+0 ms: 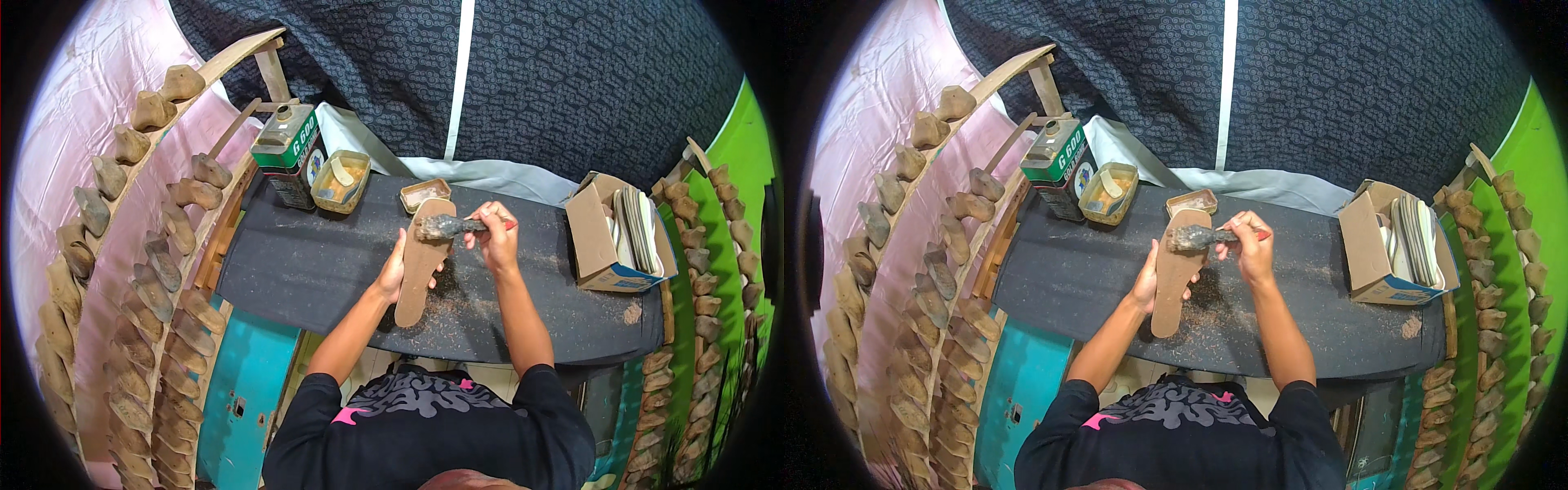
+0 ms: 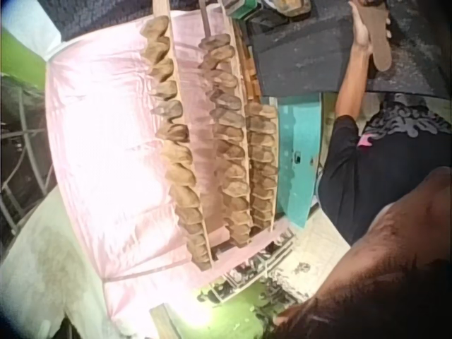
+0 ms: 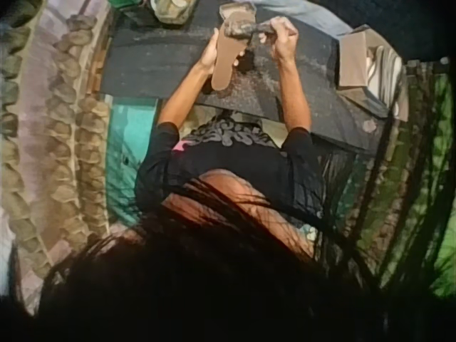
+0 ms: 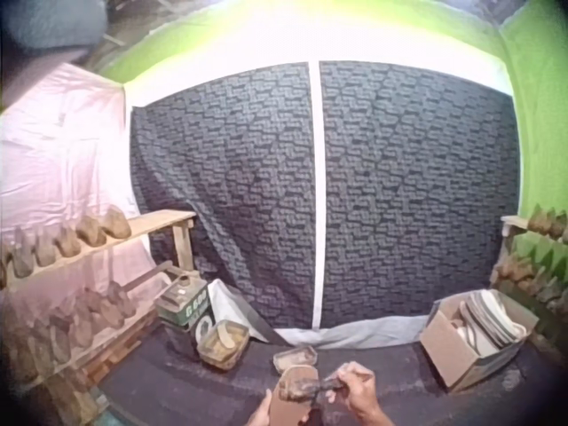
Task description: Applying adhesive to shoe insoles using a brush at a workbench.
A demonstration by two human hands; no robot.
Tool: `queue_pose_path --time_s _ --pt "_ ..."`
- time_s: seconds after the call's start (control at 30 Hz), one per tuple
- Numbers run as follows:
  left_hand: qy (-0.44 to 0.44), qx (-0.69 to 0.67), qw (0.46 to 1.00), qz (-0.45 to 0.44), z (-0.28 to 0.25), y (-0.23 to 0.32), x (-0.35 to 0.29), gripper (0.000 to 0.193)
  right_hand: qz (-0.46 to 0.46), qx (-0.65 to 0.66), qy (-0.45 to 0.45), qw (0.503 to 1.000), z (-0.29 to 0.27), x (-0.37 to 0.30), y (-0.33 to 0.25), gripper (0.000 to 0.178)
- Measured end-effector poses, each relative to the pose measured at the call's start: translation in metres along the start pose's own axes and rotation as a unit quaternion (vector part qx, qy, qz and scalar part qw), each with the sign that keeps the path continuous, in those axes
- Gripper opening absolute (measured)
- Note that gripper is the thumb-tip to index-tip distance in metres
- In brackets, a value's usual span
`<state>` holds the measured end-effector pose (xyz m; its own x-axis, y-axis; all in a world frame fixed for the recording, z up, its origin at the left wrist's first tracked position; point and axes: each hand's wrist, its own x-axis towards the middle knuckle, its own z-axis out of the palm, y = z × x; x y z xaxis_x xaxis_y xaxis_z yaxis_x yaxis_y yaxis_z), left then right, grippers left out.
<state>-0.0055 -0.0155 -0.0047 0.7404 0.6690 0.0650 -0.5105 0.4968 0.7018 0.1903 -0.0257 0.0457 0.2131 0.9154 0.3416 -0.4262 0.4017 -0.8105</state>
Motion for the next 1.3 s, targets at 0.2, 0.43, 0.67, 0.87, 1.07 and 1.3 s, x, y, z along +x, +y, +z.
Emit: queue_pose_path --time_s 0.2,0.43,0.67,0.87,1.07,1.3 --pt "0.001 0.010 1.000 -0.004 0.012 0.000 -0.002 0.074 -0.035 -0.008 0.013 0.999 0.001 0.006 -0.008 0.018" --pt "0.020 0.023 1.000 -0.008 0.015 -0.006 -0.005 0.074 -0.042 -0.042 0.034 0.998 0.001 -0.001 -0.015 0.018" --pt "0.031 -0.011 0.998 -0.047 -0.001 -0.012 -0.003 0.080 0.061 -0.064 -0.120 0.989 -0.004 -0.028 -0.002 0.017" --pt "0.003 -0.045 0.998 -0.036 0.025 -0.009 0.003 0.076 -0.035 -0.015 0.060 0.997 -0.019 -0.010 -0.010 0.017" --pt "0.030 -0.039 0.998 -0.033 0.020 -0.012 0.007 0.074 0.071 -0.089 -0.132 0.985 -0.017 -0.043 -0.003 0.017" --pt "-0.032 -0.081 0.995 -0.040 0.020 -0.018 0.012 0.072 -0.032 -0.014 0.066 0.997 -0.024 -0.012 -0.008 0.016"
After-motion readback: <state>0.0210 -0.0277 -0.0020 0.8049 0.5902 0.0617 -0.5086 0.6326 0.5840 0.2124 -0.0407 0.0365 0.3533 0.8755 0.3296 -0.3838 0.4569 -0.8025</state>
